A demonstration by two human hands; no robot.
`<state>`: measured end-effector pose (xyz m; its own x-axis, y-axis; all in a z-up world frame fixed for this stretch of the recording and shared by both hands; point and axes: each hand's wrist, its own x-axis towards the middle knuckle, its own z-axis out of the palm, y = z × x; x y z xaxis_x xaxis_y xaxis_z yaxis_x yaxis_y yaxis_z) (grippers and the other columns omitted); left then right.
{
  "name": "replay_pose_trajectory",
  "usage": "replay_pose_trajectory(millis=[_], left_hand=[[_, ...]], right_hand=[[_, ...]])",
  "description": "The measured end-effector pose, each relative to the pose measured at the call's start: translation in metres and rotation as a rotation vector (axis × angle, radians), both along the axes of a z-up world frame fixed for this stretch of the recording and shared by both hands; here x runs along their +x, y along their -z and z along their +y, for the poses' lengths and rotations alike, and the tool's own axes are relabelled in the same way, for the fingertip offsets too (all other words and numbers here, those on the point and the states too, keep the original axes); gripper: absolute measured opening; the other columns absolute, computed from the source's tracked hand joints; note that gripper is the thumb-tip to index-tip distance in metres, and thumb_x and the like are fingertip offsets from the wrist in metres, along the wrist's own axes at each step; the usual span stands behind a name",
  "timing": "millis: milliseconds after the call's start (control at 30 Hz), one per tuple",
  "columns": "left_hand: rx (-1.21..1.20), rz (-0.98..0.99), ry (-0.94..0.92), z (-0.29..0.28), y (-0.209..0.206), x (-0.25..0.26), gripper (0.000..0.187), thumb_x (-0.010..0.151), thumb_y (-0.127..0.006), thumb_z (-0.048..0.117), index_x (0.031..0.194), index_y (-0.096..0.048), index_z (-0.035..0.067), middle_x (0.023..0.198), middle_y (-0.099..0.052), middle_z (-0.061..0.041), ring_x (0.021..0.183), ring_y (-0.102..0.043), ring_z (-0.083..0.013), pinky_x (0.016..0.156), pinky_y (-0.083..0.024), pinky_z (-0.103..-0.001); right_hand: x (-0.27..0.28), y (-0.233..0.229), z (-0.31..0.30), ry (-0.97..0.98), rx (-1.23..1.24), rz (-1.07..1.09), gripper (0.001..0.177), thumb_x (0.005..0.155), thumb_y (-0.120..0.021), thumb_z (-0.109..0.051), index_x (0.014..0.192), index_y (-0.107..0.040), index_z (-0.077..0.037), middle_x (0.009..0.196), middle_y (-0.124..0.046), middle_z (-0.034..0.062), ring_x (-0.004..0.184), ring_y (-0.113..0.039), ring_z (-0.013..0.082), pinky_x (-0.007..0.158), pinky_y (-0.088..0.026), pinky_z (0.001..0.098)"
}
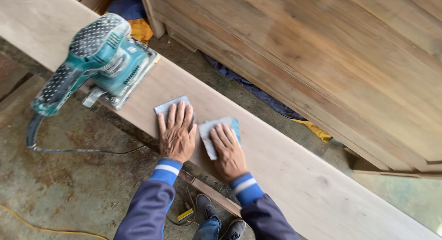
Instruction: The recorder is sanding a long piece of wood using both manual sandpaper and an electric orbital sander.
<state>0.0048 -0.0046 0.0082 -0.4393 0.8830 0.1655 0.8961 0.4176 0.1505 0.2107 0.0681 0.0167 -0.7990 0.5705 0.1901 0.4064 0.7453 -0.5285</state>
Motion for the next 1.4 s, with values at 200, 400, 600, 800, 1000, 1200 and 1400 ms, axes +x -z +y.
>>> replay_pose_trajectory(millis=[200,400,600,800,1000,1200,1400], left_hand=[[0.096,-0.028,0.065,-0.003,0.022,-0.018,0.069,0.104,-0.046,0.041,0.159,-0.032,0.001,0.167,-0.028,-0.021,0.155,-0.026,-0.0363,0.126,-0.014,-0.059],[-0.028,0.043,0.068,0.004,0.021,-0.097,0.069,0.103,-0.045,0.043,0.159,-0.03,0.006,0.167,-0.027,-0.018,0.154,-0.025,-0.0335,0.125,-0.01,-0.056],[0.019,0.064,0.05,0.003,0.015,-0.098,0.068,0.102,-0.049,0.04,0.159,-0.033,0.006,0.168,-0.028,-0.015,0.155,-0.026,-0.0324,0.126,-0.009,-0.058],[0.028,0.038,0.064,-0.002,0.005,-0.097,0.066,0.103,-0.052,0.039,0.158,-0.035,0.006,0.166,-0.031,-0.016,0.155,-0.028,-0.0335,0.127,-0.011,-0.058],[0.06,0.039,0.072,-0.002,0.005,-0.095,0.067,0.102,-0.053,0.038,0.158,-0.035,0.005,0.165,-0.033,-0.017,0.153,-0.029,-0.0348,0.126,-0.011,-0.06],[0.046,0.024,0.059,0.002,0.004,-0.094,0.068,0.102,-0.052,0.038,0.158,-0.035,0.005,0.166,-0.033,-0.017,0.153,-0.028,-0.0343,0.126,-0.011,-0.06],[-0.004,0.032,0.057,0.001,0.011,-0.098,0.068,0.104,-0.049,0.041,0.159,-0.033,0.006,0.167,-0.029,-0.017,0.156,-0.024,-0.0338,0.126,-0.009,-0.06]], right_hand=[[0.104,0.0,-0.015,-0.118,0.031,-0.19,0.079,0.073,-0.063,0.0,0.15,-0.045,-0.007,0.159,-0.038,0.0154,0.15,-0.031,0.0318,0.125,-0.019,0.0481],[0.285,0.122,-0.031,0.008,0.304,-0.056,0.044,0.088,-0.063,-0.015,0.132,-0.064,-0.014,0.137,-0.064,0.0122,0.137,-0.056,0.0291,0.119,-0.041,0.0455],[0.083,0.058,-0.032,-0.178,0.27,-0.12,0.053,0.088,-0.066,-0.008,0.14,-0.06,-0.013,0.152,-0.052,0.0113,0.146,-0.043,0.029,0.125,-0.029,0.0496],[-0.052,-0.025,-0.025,-0.447,0.022,-0.105,0.067,0.087,-0.06,-0.014,0.151,-0.046,-0.001,0.161,-0.041,0.0174,0.153,-0.031,0.033,0.128,-0.019,0.0483],[0.143,0.021,-0.039,-0.399,0.143,-0.277,0.055,0.095,-0.046,-0.015,0.15,-0.049,-0.011,0.16,-0.042,0.0092,0.151,-0.033,0.0259,0.125,-0.022,0.0473],[0.099,0.009,-0.047,-0.413,0.22,-0.198,0.052,0.098,-0.046,-0.018,0.15,-0.048,-0.009,0.161,-0.04,0.0112,0.152,-0.031,0.0283,0.126,-0.022,0.0497],[-0.018,-0.022,-0.057,-0.527,0.165,-0.226,0.065,0.087,-0.049,-0.009,0.15,-0.043,0.004,0.162,-0.034,0.0206,0.15,-0.029,0.0351,0.123,-0.022,0.052]])
